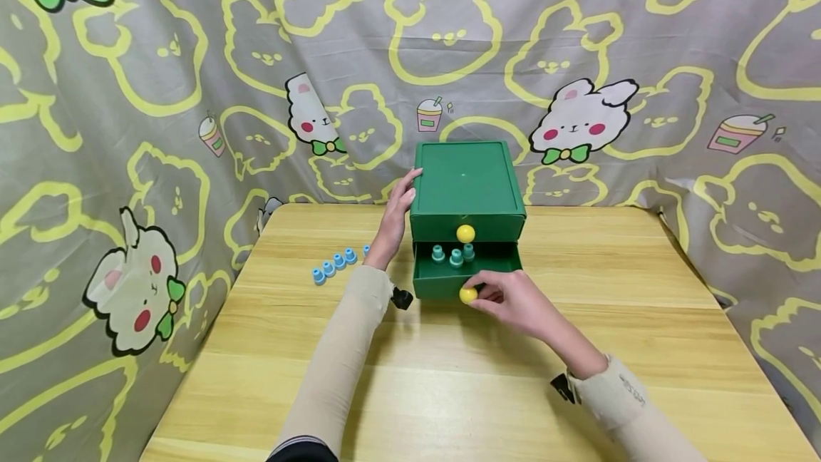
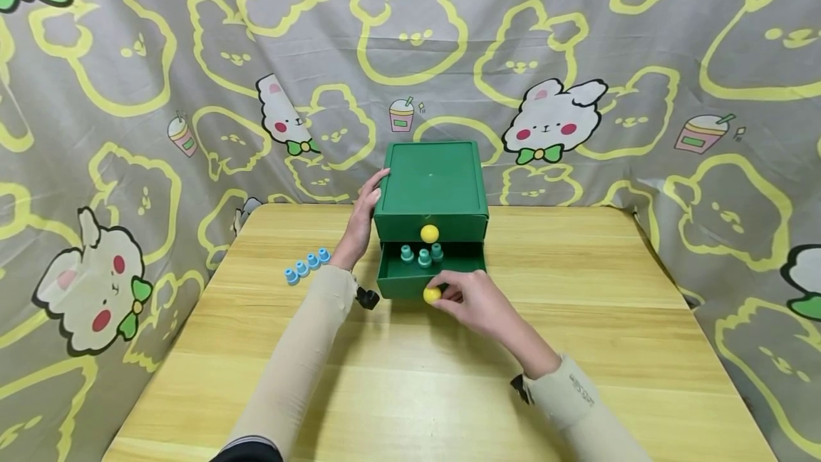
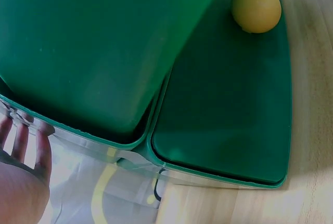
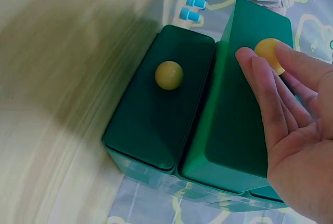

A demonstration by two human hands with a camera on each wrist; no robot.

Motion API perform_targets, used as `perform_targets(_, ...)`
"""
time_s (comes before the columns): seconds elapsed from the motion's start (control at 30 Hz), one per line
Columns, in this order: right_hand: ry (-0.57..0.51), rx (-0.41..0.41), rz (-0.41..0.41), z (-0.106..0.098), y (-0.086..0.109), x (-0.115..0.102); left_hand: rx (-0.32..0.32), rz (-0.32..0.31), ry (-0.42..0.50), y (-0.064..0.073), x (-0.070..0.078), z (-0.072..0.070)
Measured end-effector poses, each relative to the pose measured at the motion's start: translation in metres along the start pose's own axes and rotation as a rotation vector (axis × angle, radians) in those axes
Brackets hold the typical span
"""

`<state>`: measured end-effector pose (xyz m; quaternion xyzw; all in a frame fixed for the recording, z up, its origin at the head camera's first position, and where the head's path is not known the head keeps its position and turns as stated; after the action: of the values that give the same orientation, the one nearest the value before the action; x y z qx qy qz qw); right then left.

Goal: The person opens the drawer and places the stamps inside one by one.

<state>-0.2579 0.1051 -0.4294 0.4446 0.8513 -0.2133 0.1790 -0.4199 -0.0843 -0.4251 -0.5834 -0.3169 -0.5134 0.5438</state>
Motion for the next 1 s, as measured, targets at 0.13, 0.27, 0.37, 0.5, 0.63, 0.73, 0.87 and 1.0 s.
perform_targets(0.13,0.003,0.002,-0.003,-0.001,-0.002,0.001,0.000,-0.001,-0.013,0.000,0.000,0.000)
perform_targets(0.27,0.003,-0.003,0.004,-0.002,-0.005,0.003,-0.003,0.000,-0.018,0.000,0.000,0.001)
perform_targets(0.37,-0.001,-0.004,0.012,-0.003,-0.008,0.004,-0.004,0.001,-0.019,0.000,-0.001,0.000)
perform_targets(0.5,-0.006,-0.004,0.019,-0.003,-0.010,0.006,0.000,-0.004,-0.022,-0.001,-0.003,-0.001)
perform_targets(0.63,-0.003,-0.011,0.024,-0.003,-0.012,0.008,0.003,-0.005,-0.025,0.000,-0.003,-0.001)
perform_targets(0.73,-0.009,-0.015,0.028,-0.003,-0.014,0.010,0.006,-0.002,-0.031,0.000,-0.002,-0.001)
perform_targets(0.87,-0.019,-0.017,0.030,-0.003,-0.016,0.011,0.004,0.003,-0.027,0.000,-0.002,-0.001)
perform_targets(1.0,-0.025,-0.021,0.031,-0.004,-0.018,0.012,-0.002,0.003,-0.017,0.000,-0.001,-0.001)
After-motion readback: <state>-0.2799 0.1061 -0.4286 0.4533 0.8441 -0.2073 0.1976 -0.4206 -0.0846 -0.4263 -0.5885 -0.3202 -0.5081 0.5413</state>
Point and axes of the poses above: each hand's wrist, its own y-axis away from the middle knuckle, its own z-axis out of the palm, x = y × z, the point moved 9 cm from there along -y, towards the middle knuckle, and after that the axes turned 14 degrees about y, right-handed, at the moved point
